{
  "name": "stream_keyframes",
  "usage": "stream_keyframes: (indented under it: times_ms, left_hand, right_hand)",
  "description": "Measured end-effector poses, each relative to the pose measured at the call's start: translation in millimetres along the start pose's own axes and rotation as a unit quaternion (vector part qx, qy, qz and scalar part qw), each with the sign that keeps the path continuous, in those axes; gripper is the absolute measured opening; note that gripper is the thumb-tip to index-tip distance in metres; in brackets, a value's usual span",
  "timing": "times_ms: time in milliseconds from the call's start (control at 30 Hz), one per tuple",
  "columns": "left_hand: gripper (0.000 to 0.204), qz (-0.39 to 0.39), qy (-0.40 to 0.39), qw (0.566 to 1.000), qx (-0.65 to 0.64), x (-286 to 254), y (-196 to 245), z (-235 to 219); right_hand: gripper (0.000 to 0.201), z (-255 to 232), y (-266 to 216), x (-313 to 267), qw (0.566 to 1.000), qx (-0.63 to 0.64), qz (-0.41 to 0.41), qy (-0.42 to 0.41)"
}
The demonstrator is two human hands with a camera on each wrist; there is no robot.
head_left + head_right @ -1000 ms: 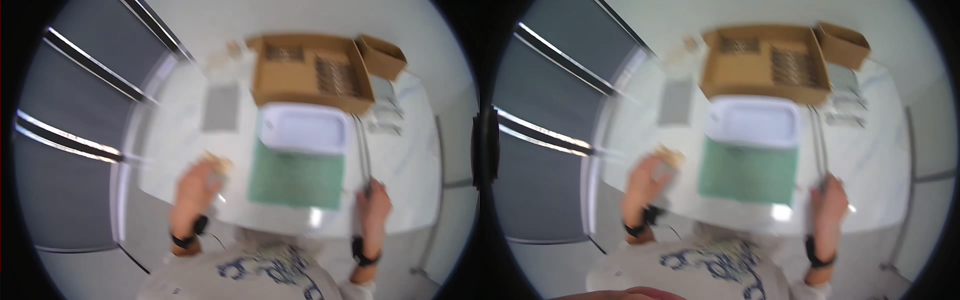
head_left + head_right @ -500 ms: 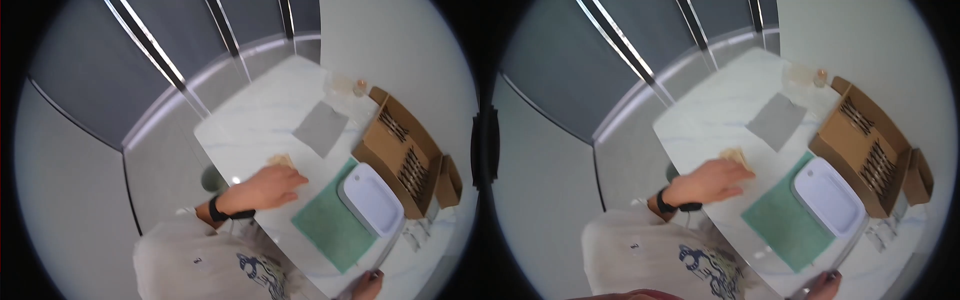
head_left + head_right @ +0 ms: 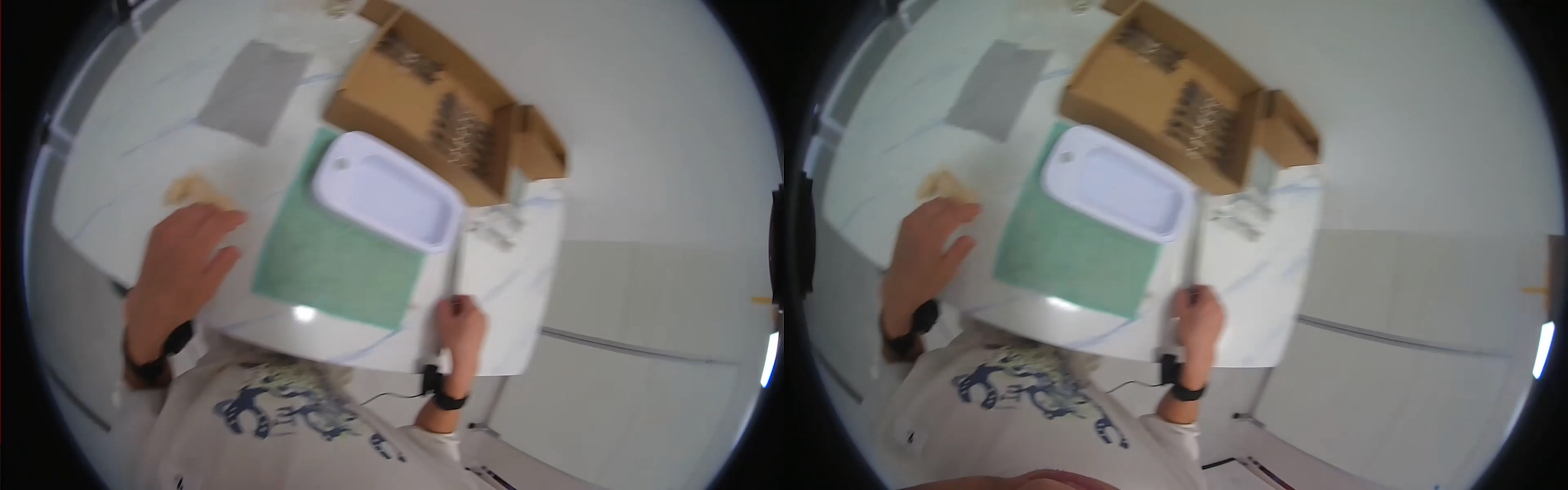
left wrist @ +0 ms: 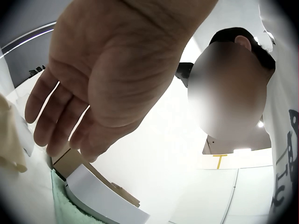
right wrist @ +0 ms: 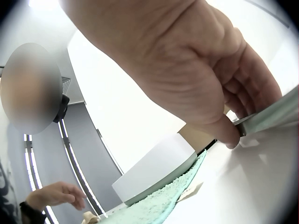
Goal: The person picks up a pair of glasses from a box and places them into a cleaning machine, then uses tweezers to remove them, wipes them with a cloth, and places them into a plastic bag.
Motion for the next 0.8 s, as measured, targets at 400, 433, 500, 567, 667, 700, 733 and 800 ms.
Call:
stream_keyframes:
  times_ms: [400, 433, 500, 567, 667, 700, 733, 800]
  left_hand:
    - [0.038, -0.053, -0.003, 0.997, -0.052, -0.5, -17.2, 12.9]
    - [0.038, -0.054, -0.012, 0.998, -0.04, -0.5, -19.3, 13.2]
    - [0.037, -0.034, -0.001, 0.999, -0.018, 3.3, -19.6, 8.2]
    - [0.035, -0.03, -0.002, 1.0, -0.004, 6.2, -20.2, 6.9]
    - [0.033, -0.026, 0.0, 1.0, -0.009, 9.3, -18.8, 10.4]
    - [0.033, -0.024, 0.002, 1.0, -0.02, 9.8, -17.8, 11.7]
    - [0.033, -0.023, -0.001, 1.0, -0.016, 10.3, -17.0, 13.4]
    - [0.038, -0.021, -0.02, 0.999, -0.03, 10.8, -17.6, 18.1]
  right_hand:
    - [0.02, -26.6, 21.9, -42.1, 0.989, 0.142, 0.026, -0.034]
    - [0.019, -29.2, 23.9, -45.8, 0.99, 0.136, 0.023, -0.025]
    - [0.018, -29.0, 38.7, -53.1, 0.991, 0.13, 0.01, 0.009]
    - [0.018, -41.2, 39.7, -58.4, 0.991, 0.125, 0.026, 0.042]
    - [0.021, -65.4, 35.2, -60.9, 0.987, 0.131, 0.057, 0.074]
    - [0.022, -70.2, 37.6, -60.0, 0.986, 0.128, 0.056, 0.091]
    - [0.023, -74.5, 39.4, -58.5, 0.984, 0.127, 0.054, 0.109]
    - [0.023, -84.9, 36.8, -52.1, 0.981, 0.125, 0.038, 0.144]
Point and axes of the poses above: each hand's wrist, its own x-axis towards the middle knuckle, its own z-axis out of the palm, y = z × x, the point moved 7 cm from there along x, towards the middle knuckle, and after that the axes turned 6 degrees about -x, right-handed, at the moved point
